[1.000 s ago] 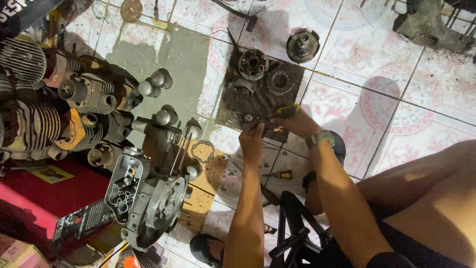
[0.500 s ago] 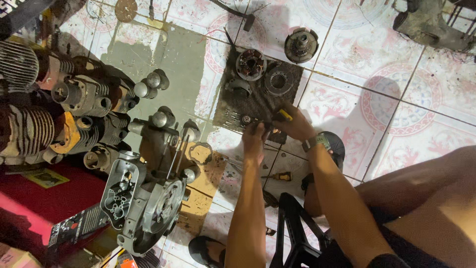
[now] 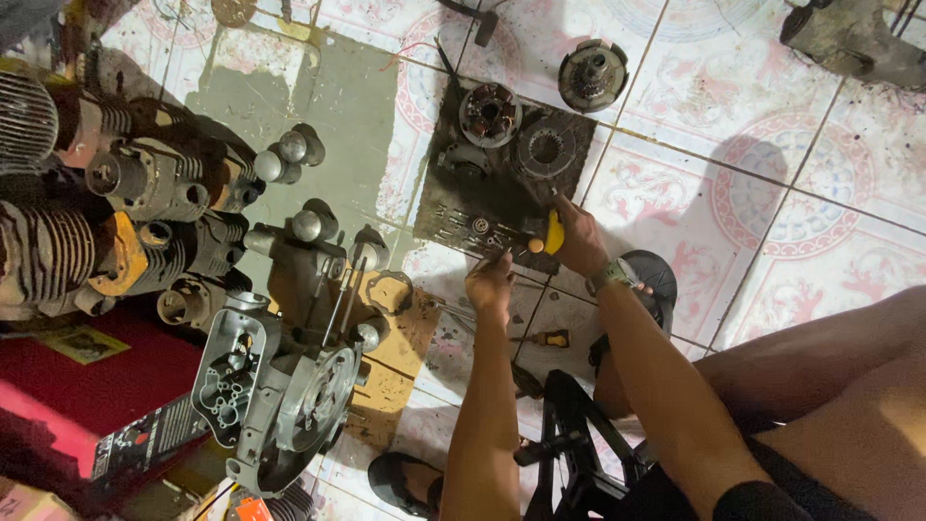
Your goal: The person is repairing a small engine component, likely a scooter engine. They use a screwdriver to remove screws and disassemble parts, then use a hammer to tap a small component. The workspace is cluttered with engine parts and tools.
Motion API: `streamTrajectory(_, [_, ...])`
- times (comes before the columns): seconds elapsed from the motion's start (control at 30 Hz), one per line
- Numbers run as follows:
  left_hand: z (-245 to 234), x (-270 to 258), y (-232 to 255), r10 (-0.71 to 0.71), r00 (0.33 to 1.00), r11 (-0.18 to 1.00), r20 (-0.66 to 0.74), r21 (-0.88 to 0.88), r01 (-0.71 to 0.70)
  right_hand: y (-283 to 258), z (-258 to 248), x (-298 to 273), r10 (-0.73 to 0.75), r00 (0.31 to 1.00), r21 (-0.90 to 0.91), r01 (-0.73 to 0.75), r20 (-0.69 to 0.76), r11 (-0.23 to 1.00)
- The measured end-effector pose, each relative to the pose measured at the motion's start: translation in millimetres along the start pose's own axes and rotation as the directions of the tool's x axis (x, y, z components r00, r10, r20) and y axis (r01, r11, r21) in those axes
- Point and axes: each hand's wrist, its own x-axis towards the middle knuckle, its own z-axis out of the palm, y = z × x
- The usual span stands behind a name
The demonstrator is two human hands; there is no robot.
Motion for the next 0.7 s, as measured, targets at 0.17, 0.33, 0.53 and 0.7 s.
streamTrajectory(0.17, [11.1, -29.2, 28.0, 0.035, 0.998, 0.993, -0.057, 0.111, -0.029, 1.6, 1.1, -1.3, -0.021, 1.0, 0.075, 0.022, -0.012, 0.997])
streamTrajectory(0.33, [18.2, -37.8, 30.9, 0.112, 0.987, 0.933, -0.115, 0.353, -0.065, -16.6, -10.3, -1.4, 0.009, 1.0, 0.07, -0.009, -0.003, 0.997])
streamTrajectory(0.53, [19.9, -9.7, 5.0, 0.106, 0.987, 0.85, -0.122, 0.526, -0.026, -49.4, -34.2, -1.2, 0.1, 0.995, 0.137, -0.099, -0.001, 0.986])
streamTrajectory(0.7, [27.5, -16.1, 21.4, 0.18, 0.983, 0.605, -0.043, 0.792, -0.076, -65.0, -43.9, -1.9, 0.224, 0.972, 0.168, -0.209, -0.076, 0.963])
